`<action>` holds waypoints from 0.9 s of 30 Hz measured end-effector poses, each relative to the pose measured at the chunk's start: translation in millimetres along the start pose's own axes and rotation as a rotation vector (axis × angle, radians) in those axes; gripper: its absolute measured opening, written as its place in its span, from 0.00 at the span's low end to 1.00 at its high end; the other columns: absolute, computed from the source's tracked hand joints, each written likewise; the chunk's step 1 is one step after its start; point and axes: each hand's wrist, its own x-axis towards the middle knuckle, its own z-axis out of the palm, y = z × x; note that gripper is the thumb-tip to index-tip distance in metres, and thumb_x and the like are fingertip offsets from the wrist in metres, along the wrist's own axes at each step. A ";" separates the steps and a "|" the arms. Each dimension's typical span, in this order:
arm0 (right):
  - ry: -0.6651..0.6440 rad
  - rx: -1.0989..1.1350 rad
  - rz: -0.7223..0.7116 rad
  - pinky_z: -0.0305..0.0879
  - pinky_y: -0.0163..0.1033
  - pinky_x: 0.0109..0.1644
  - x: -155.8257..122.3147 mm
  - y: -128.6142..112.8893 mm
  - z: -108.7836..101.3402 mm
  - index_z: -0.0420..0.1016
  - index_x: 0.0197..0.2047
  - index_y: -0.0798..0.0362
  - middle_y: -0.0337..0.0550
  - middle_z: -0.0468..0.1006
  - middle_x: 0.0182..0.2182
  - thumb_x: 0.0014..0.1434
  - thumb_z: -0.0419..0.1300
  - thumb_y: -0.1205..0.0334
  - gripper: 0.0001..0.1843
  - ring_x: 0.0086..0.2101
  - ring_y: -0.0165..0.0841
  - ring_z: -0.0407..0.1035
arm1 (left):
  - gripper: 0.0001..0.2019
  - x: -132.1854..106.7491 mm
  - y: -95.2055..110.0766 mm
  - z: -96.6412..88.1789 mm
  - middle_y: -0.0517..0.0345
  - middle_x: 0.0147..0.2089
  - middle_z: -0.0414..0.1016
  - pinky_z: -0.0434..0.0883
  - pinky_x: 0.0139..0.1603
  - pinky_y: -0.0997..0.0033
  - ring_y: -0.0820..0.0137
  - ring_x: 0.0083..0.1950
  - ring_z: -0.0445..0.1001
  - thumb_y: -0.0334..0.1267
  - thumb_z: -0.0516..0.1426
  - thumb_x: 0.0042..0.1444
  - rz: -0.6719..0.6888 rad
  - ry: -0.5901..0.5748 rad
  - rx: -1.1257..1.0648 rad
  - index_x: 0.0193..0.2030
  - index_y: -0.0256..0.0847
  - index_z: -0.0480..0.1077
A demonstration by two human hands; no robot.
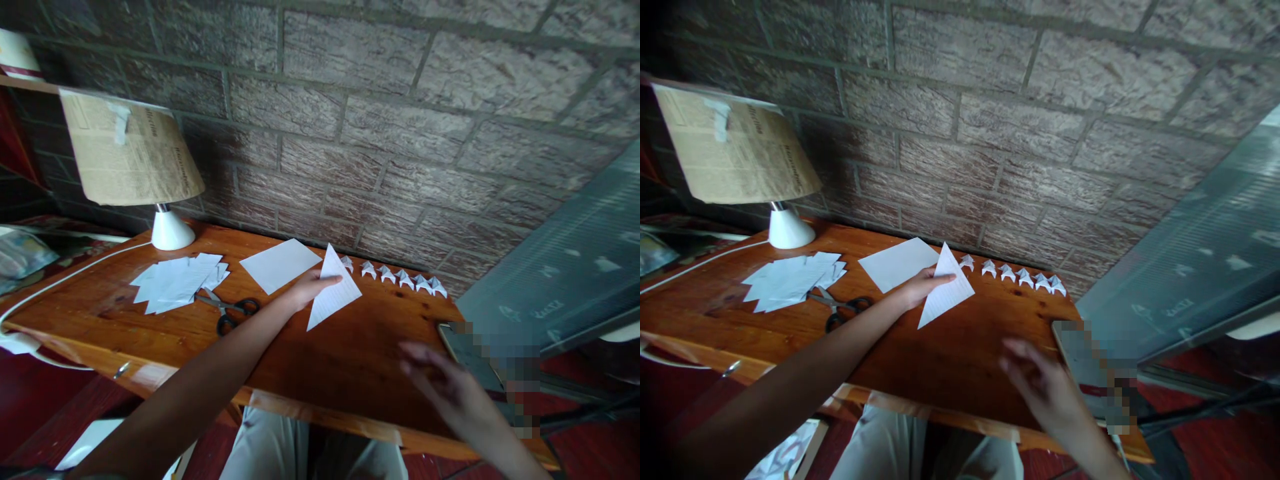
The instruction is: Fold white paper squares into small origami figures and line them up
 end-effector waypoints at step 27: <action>-0.183 0.735 0.242 0.59 0.32 0.28 95.4 61.7 46.7 0.78 0.31 0.55 0.37 0.75 0.24 0.45 0.67 0.42 0.23 0.24 0.27 0.66 | 0.20 19.2 6.9 -0.5 0.51 0.37 0.81 0.68 0.36 0.70 0.68 0.32 0.76 0.48 0.69 0.41 0.181 0.103 0.109 0.37 0.35 0.78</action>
